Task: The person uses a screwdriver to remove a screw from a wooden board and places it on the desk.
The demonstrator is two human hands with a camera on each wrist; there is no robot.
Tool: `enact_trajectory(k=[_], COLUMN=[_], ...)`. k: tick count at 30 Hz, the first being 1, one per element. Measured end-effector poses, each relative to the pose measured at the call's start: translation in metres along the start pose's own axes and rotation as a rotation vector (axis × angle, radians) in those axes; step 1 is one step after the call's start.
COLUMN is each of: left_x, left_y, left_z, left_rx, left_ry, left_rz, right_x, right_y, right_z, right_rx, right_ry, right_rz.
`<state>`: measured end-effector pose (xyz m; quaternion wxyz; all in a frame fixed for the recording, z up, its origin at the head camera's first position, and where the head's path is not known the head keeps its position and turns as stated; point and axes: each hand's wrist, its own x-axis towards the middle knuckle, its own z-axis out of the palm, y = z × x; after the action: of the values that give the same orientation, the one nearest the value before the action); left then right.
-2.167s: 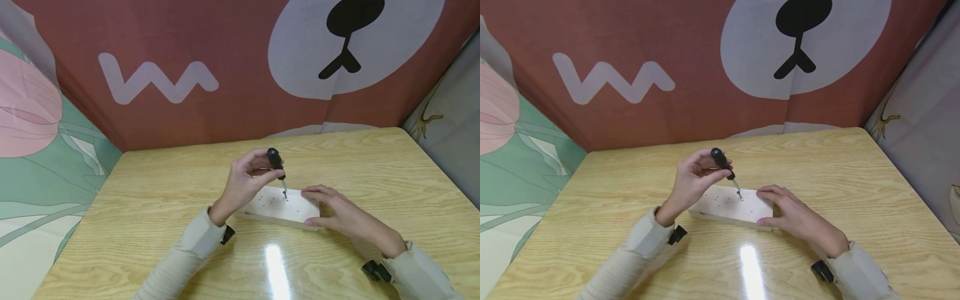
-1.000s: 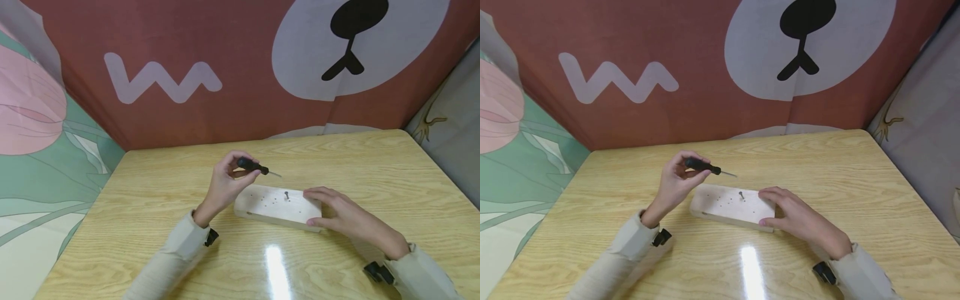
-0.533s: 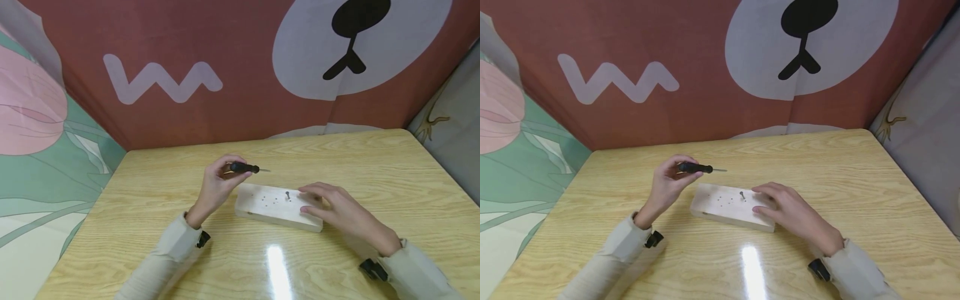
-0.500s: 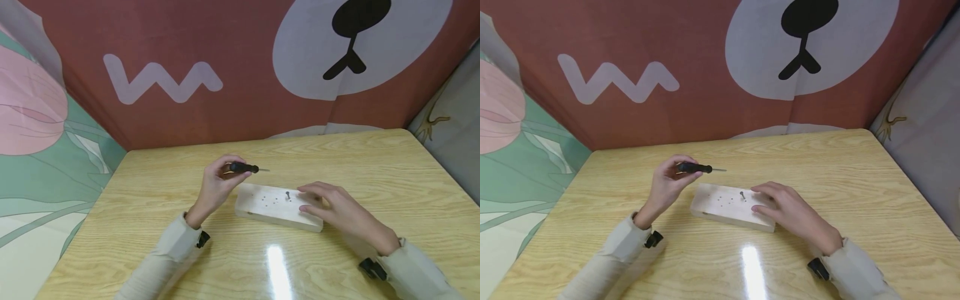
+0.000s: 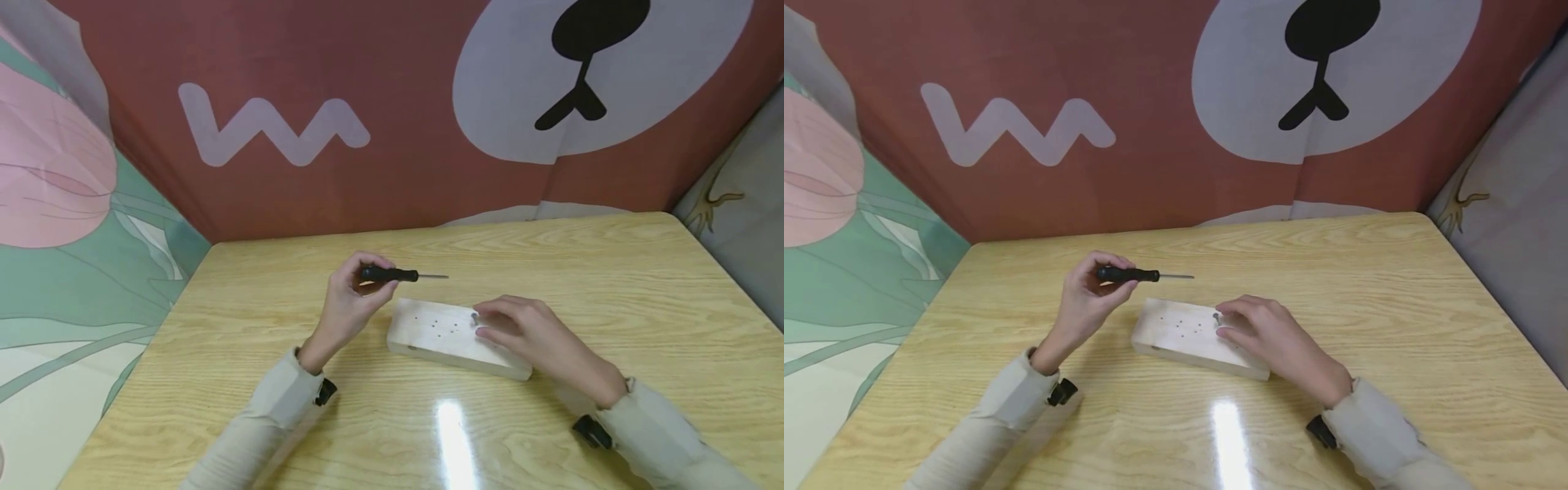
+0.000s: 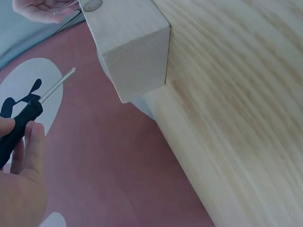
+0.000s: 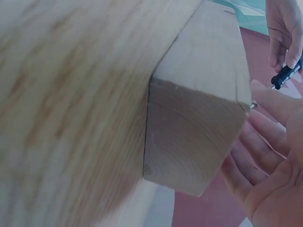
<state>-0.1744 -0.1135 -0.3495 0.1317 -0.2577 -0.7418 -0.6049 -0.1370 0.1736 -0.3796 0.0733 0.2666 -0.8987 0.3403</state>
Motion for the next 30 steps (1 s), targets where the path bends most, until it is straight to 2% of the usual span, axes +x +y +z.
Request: enact_trajectory(k=[6,21,30], left_x=[-0.0027,-0.009,-0.0095], left_y=[-0.0001,-0.0031,-0.0042], left_z=[-0.0026,-0.0065,-0.0089], left_rx=[0.015,0.021,0.044], left_ry=[-0.005,-0.007,0.002], left_rz=[-0.009,-0.005,-0.009], right_x=[0.0031,0.0068,0.0052], right_y=[-0.0005,-0.0042,-0.0064], right_z=[0.0052,0.009,0.0073], right_rx=[-0.018,-0.072,-0.084], right_ry=[0.022,0.028,0.032], right_rz=[0.0,0.074,0.074])
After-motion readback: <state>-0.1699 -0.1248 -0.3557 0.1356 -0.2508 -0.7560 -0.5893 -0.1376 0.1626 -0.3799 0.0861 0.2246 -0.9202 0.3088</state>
